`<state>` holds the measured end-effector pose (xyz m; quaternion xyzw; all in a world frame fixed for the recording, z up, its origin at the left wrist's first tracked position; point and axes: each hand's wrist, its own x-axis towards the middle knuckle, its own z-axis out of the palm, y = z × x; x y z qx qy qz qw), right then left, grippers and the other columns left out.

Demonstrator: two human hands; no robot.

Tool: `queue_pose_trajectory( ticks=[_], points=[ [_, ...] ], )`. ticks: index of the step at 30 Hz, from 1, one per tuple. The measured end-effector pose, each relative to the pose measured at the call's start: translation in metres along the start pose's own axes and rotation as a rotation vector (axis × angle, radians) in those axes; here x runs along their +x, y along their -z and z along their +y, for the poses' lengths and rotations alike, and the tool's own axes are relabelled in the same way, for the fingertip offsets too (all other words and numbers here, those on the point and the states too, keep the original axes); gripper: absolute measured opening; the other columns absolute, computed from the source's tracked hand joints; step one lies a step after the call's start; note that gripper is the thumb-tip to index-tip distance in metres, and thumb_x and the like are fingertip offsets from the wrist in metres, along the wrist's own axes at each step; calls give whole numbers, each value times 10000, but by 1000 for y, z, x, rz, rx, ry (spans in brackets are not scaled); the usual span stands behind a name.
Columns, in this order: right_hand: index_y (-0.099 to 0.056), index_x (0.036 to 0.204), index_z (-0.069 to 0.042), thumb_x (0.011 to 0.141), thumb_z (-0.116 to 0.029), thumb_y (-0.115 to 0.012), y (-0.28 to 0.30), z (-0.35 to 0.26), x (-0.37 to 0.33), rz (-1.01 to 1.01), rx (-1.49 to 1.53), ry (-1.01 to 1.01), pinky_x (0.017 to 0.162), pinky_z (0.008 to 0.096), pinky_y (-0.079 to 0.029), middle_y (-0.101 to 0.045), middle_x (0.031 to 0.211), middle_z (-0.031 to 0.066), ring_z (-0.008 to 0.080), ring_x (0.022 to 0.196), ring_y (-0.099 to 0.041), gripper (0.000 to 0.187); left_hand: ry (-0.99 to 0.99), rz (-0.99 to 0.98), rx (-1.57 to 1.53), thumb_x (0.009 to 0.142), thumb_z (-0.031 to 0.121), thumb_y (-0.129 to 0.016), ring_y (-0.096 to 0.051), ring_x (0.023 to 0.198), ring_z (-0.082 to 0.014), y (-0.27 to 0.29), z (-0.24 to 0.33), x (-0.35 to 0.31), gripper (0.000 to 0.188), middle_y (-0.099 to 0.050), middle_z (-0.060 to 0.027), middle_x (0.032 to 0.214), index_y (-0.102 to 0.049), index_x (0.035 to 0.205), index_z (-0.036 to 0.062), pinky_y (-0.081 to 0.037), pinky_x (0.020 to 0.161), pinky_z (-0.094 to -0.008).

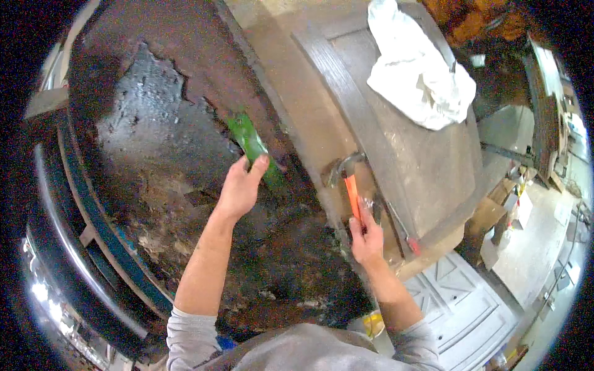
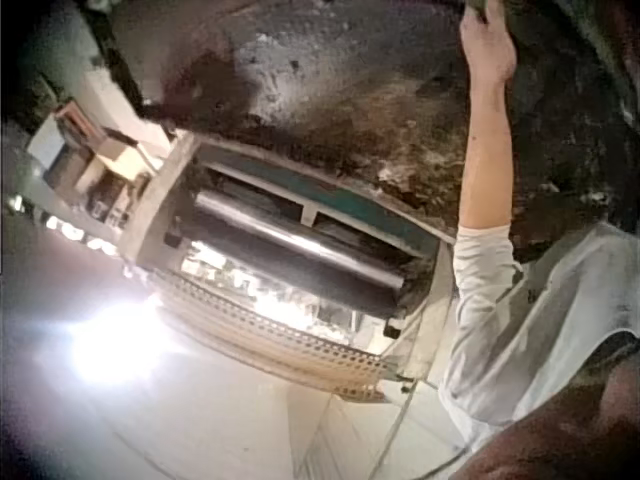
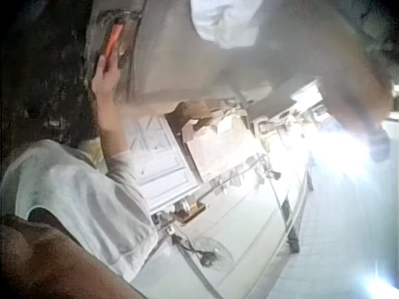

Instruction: Scraping and cleaning a large flat surface using a hand scraper and a hammer.

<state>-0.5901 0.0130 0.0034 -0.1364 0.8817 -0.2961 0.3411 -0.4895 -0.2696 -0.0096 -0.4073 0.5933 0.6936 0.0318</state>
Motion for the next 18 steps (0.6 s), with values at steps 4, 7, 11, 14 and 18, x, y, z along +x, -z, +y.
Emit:
queue_pose_trajectory(
  ticks=[4, 7, 11, 14, 18],
  points=[
    [-487, 1384, -51, 949, -167, -545, 45, -56, 26, -59, -112, 24, 1014, 345, -413, -570, 1308, 221, 292, 1229, -553, 454, 65, 51, 40, 975, 342, -548, -594, 1028, -227, 1, 11, -17, 432, -665, -155, 1090, -583, 1171, -42, -433, 940, -359],
    [-484, 1374, -32, 959, -181, -519, 82, -168, 60, -123, -337, 359, 997, 351, -429, -596, 1262, 224, 297, 1192, -577, 442, -49, 22, -33, 980, 324, -541, -595, 1021, -221, 0, -8, -14, 400, -666, -154, 1070, -579, 1166, -28, -436, 925, -357],
    [-486, 1372, -56, 982, -233, -458, 64, -314, 77, -59, -364, 618, 975, 377, -442, -614, 1201, 243, 339, 1133, -601, 429, -91, 54, 58, 977, 305, -539, -606, 992, -242, 3, -22, -15, 364, -664, -167, 1047, -578, 1153, -11, -442, 911, -363],
    [-497, 1358, -60, 978, -255, -466, 43, -329, 83, -39, -308, 763, 964, 393, -451, -613, 1196, 243, 365, 1120, -597, 428, -113, 28, 32, 964, 299, -549, -618, 1033, -299, 3, -17, -16, 369, -662, -197, 1084, -588, 1175, 0, -448, 929, -367],
    [-478, 1389, -117, 978, -284, -502, 59, -333, 107, -546, -1010, 624, 830, 403, -486, -659, 1010, 216, 297, 920, -646, 445, -139, 60, 41, 939, 284, -582, -628, 1066, -321, -1, -31, -11, 362, -667, -197, 1113, -599, 1204, 38, -464, 926, -390]
  ],
)
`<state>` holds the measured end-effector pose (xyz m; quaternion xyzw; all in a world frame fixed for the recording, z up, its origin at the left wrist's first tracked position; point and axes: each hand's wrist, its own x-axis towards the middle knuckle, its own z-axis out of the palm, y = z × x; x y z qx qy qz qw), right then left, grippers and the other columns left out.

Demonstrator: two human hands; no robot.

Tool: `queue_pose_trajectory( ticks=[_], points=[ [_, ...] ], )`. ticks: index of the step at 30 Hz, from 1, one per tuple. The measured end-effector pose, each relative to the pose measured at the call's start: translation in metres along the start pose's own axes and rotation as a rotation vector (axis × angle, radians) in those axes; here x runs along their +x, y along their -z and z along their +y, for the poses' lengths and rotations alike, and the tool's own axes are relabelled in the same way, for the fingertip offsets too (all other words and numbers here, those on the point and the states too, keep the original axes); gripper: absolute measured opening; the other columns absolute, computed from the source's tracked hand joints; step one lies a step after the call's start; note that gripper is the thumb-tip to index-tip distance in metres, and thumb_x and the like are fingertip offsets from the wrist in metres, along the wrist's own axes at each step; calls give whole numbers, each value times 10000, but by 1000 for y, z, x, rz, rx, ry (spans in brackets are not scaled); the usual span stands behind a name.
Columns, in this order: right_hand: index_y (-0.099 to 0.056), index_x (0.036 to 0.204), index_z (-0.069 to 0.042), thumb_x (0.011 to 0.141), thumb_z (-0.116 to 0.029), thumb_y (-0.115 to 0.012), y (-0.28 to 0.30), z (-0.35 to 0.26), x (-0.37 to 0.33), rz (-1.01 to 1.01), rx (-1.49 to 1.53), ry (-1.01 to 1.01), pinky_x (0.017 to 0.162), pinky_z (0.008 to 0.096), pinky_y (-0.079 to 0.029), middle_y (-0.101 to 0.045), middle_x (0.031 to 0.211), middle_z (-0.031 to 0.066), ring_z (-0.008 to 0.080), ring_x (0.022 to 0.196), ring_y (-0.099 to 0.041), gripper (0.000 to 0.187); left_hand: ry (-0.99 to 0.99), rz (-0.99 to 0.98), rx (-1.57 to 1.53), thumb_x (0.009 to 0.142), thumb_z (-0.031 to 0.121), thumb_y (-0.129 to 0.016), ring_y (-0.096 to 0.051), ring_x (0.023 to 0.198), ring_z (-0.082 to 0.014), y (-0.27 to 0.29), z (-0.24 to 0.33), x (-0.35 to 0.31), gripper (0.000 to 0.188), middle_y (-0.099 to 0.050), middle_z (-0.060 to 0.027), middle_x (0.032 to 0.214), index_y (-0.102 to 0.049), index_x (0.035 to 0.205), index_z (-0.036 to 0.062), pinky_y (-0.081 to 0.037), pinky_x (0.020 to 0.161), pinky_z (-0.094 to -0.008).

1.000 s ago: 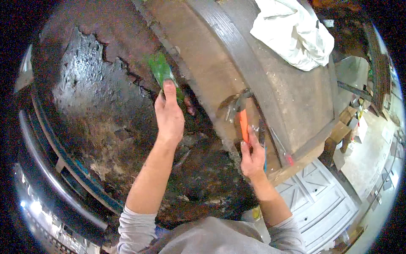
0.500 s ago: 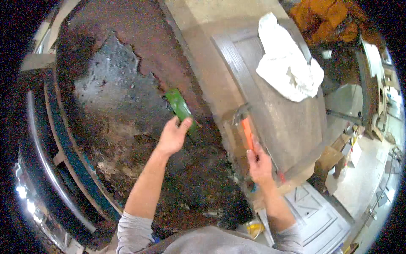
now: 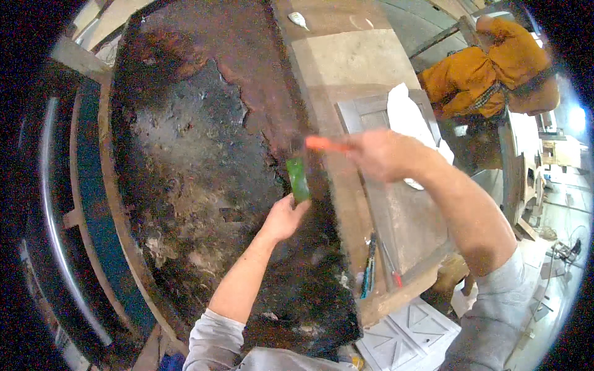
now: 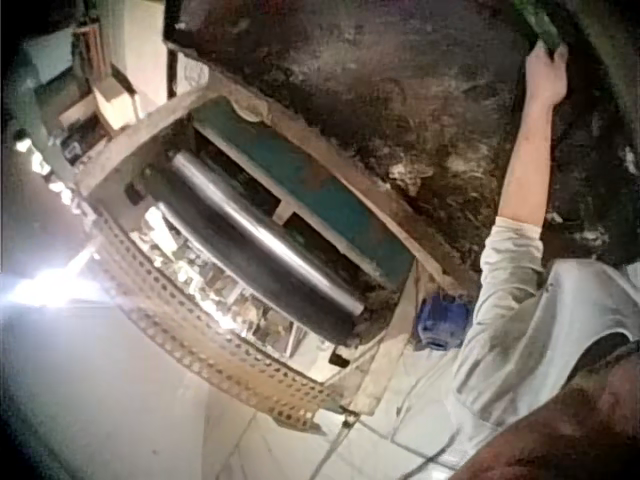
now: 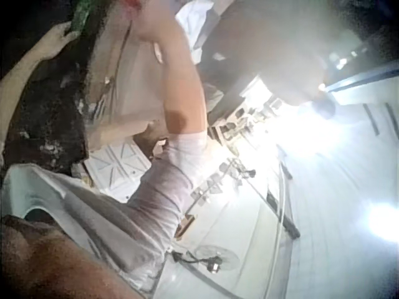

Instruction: Scraping and cleaning a large flat surface using a hand scraper and a hammer.

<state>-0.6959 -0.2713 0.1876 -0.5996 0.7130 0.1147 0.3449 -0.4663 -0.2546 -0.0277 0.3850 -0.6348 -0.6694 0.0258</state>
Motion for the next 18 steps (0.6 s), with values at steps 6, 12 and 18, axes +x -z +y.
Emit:
queue_pose_trajectory(
  ticks=[6, 12, 18],
  points=[
    [-444, 1396, -63, 964, -241, -463, 22, -19, 15, 790, 33, 32, 935, 450, -466, -604, 1179, 270, 398, 1110, -585, 467, -22, -64, -5, 935, 274, -582, -635, 1054, -320, -3, 5, 6, 365, -670, -191, 1111, -598, 1223, 49, -469, 921, -387],
    [-507, 1368, -162, 936, -212, -486, 32, -20, 17, 64, -89, -70, 942, 453, -470, -635, 1148, 231, 363, 1086, -609, 435, -48, 0, 39, 925, 295, -591, -632, 1007, -365, 2, -4, 3, 393, -666, -214, 1070, -589, 1236, 55, -479, 876, -407],
    [-391, 1447, -91, 960, -243, -491, 1, -14, 25, 663, 234, -10, 955, 381, -457, -614, 1208, 239, 337, 1077, -615, 520, -34, -48, 5, 917, 290, -601, -630, 987, -384, 3, 0, -1, 394, -663, -220, 1064, -584, 1244, 70, -487, 853, -410]
  ],
)
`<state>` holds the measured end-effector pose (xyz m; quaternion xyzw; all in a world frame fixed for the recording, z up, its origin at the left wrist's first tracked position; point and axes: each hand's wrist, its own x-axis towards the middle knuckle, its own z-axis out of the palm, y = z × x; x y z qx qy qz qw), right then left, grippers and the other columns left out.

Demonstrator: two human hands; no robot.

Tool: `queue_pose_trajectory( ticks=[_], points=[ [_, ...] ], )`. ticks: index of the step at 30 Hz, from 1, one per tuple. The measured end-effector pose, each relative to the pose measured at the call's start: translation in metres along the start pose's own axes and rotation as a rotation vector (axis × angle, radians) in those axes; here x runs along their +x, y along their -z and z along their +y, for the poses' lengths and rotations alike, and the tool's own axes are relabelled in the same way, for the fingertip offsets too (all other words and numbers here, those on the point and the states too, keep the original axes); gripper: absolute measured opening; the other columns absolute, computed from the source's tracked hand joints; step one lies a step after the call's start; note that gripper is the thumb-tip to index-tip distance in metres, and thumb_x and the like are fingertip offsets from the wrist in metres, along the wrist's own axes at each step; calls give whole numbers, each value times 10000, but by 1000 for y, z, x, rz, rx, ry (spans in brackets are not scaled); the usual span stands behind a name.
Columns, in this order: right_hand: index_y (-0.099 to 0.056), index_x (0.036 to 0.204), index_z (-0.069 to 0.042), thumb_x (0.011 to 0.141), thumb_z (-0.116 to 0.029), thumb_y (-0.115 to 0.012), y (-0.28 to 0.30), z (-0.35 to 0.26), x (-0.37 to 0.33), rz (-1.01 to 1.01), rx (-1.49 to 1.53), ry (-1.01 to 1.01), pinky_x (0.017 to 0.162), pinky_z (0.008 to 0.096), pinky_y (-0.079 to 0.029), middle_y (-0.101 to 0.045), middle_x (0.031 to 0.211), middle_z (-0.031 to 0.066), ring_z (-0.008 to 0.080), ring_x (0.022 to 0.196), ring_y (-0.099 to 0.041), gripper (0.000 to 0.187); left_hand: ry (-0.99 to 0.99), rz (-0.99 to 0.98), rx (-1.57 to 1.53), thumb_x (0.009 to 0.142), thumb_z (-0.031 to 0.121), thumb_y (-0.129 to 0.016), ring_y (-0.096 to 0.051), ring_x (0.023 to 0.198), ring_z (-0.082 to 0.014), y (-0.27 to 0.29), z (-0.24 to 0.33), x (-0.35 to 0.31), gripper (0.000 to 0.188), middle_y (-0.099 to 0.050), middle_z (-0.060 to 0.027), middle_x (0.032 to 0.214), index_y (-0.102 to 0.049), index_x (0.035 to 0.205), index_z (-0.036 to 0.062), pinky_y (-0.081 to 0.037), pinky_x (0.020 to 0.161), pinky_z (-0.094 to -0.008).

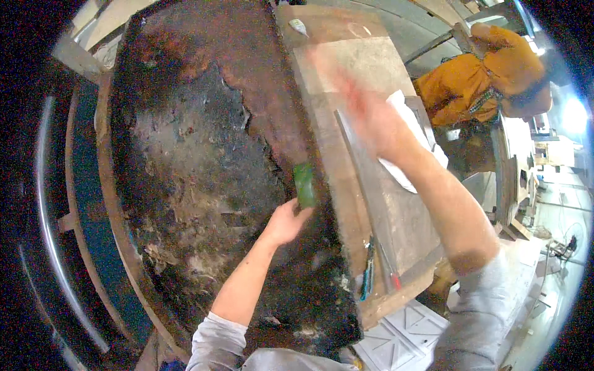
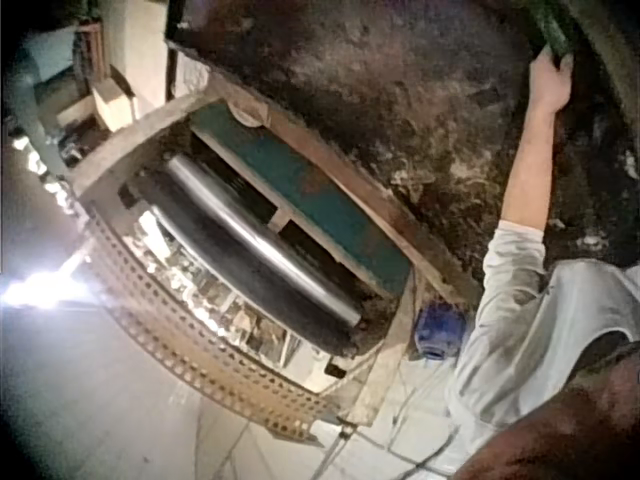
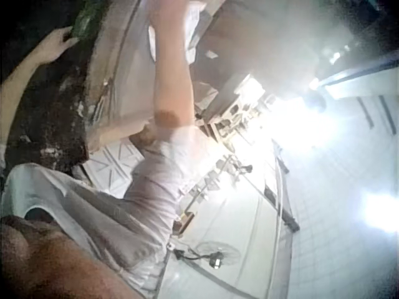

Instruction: Scraping and cleaning a large flat surface using a hand scraper and a hammer.

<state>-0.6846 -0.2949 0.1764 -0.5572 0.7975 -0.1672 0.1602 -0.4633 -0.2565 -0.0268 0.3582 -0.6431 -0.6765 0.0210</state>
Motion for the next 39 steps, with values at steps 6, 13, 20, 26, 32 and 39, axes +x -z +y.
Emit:
queue_pose_trajectory(
  ticks=[6, 13, 20, 26, 32, 39],
  points=[
    [-460, 1399, -182, 934, -241, -505, 25, 9, 14, -293, -128, 276, 781, 428, -502, -663, 970, 236, 344, 858, -655, 471, -77, 81, 5, 912, 276, -607, -624, 1009, -389, 0, -8, 4, 395, -657, -220, 1094, -585, 1235, 50, -484, 875, -417],
    [-480, 1379, -129, 911, -263, -524, 2, 7, 2, -211, -257, -169, 745, 444, -495, -666, 901, 210, 354, 837, -655, 489, -42, 16, 32, 897, 264, -616, -609, 1062, -394, 2, -4, -3, 414, -646, -227, 1121, -577, 1239, 33, -477, 909, -417],
    [-497, 1349, -97, 910, -223, -503, -10, 9, -22, -551, -165, -78, 878, 474, -471, -630, 1083, 274, 430, 1010, -603, 457, -40, 36, 58, 902, 261, -607, -591, 1099, -404, 1, -12, -3, 439, -636, -247, 1142, -555, 1266, 22, -474, 930, -420],
    [-472, 1374, -81, 939, -250, -552, 21, 2, 15, 262, -12, -158, 732, 415, -494, -641, 833, 207, 364, 771, -627, 474, -42, 33, -9, 904, 267, -599, -595, 1078, -413, -3, -4, 1, 435, -636, -243, 1137, -554, 1259, 20, -478, 919, -432],
    [-504, 1339, -79, 913, -260, -517, -19, 40, -33, -904, -389, 94, 882, 462, -479, -638, 1089, 270, 400, 1013, -627, 463, 26, -4, 70, 895, 282, -607, -612, 1089, -382, 5, -2, -1, 430, -647, -234, 1135, -576, 1237, 23, -481, 932, -427],
    [-434, 1420, -166, 916, -222, -545, 3, -2, 1, -90, -206, -116, 849, 411, -478, -635, 1048, 264, 384, 970, -625, 519, -89, 101, 109, 909, 262, -591, -595, 1042, -441, -5, -10, 2, 422, -632, -280, 1090, -552, 1205, -35, -489, 884, -450]
  ],
)
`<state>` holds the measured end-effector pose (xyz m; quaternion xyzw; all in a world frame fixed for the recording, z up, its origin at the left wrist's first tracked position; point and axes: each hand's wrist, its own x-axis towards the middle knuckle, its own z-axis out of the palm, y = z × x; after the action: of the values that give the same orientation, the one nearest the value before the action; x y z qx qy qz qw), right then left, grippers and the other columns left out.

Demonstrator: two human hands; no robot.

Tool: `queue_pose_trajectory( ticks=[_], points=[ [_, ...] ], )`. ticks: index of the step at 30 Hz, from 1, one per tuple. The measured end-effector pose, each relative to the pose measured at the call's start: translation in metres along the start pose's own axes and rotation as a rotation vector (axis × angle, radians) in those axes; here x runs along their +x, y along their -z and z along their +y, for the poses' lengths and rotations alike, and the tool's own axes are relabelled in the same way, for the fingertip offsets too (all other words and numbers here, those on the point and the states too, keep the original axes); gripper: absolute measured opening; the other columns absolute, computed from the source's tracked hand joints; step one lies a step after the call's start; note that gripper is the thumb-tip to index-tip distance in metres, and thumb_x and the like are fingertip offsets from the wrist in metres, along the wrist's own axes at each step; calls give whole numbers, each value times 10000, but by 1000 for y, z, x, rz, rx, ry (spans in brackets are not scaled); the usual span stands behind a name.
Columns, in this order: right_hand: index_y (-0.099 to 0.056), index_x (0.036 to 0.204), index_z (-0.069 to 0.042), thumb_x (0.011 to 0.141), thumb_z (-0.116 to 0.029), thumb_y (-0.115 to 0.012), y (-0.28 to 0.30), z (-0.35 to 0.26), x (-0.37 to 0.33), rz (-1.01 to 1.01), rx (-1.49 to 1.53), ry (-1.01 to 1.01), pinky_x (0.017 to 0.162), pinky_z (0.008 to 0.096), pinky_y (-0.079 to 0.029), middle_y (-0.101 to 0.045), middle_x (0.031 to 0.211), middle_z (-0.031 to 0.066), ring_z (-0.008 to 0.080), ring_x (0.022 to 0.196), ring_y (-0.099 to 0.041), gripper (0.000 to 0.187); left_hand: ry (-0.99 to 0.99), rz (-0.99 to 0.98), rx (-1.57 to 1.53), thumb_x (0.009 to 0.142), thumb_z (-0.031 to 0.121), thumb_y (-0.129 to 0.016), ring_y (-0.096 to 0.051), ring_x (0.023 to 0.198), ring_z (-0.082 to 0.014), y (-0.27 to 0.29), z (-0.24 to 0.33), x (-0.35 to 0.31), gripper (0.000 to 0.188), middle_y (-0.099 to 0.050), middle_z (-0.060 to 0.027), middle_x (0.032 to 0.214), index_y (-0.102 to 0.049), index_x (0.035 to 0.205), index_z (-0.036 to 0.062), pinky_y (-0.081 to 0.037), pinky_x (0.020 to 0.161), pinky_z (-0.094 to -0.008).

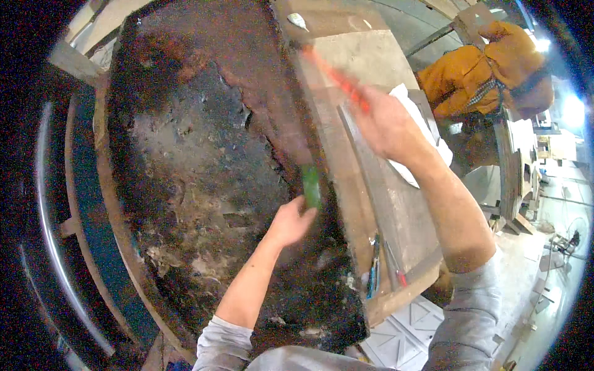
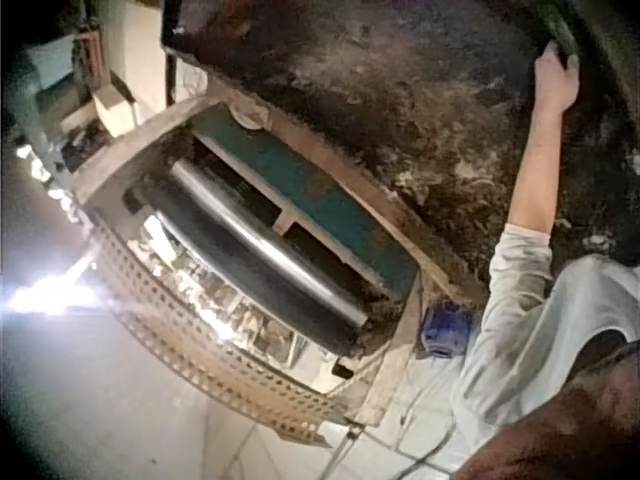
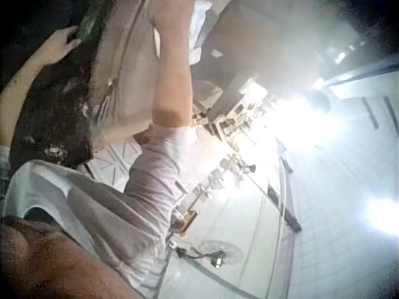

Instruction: Scraping and cleaning a large flat surface using a hand scraper and a hammer.

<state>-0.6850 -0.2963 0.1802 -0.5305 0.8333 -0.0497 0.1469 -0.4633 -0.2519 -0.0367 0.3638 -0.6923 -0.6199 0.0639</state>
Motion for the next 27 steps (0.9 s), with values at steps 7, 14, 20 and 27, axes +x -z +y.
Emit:
queue_pose_trajectory(
  ticks=[7, 14, 20, 27],
  points=[
    [-536, 1320, -116, 887, -188, -516, -34, 41, -20, -732, -280, 211, 846, 478, -495, -653, 1057, 241, 414, 980, -625, 439, 10, -16, -29, 891, 252, -607, -606, 1014, -428, -2, -1, 1, 380, -644, -260, 1058, -572, 1166, -8, -496, 868, -455],
    [-477, 1384, -158, 900, -203, -510, -18, 24, -23, -428, -18, 120, 865, 475, -488, -644, 1043, 262, 437, 964, -614, 487, 88, -113, -31, 891, 253, -601, -614, 1040, -413, 7, 7, -1, 401, -651, -238, 1097, -571, 1212, 14, -495, 897, -448],
    [-457, 1392, -117, 935, -226, -497, -18, 34, -2, 411, 222, -33, 948, 459, -442, -604, 1170, 267, 393, 1113, -579, 471, 69, -66, -28, 888, 243, -601, -620, 1030, -408, 5, 6, -2, 365, -659, -232, 1076, -587, 1172, 15, -499, 883, -445],
    [-506, 1358, -124, 900, -208, -529, -3, 26, -12, -641, -101, 176, 830, 461, -487, -652, 991, 253, 408, 921, -626, 466, 54, -81, -21, 883, 239, -602, -618, 1026, -411, 7, 3, 8, 346, -658, -237, 1061, -591, 1148, 18, -498, 870, -451]
  ],
)
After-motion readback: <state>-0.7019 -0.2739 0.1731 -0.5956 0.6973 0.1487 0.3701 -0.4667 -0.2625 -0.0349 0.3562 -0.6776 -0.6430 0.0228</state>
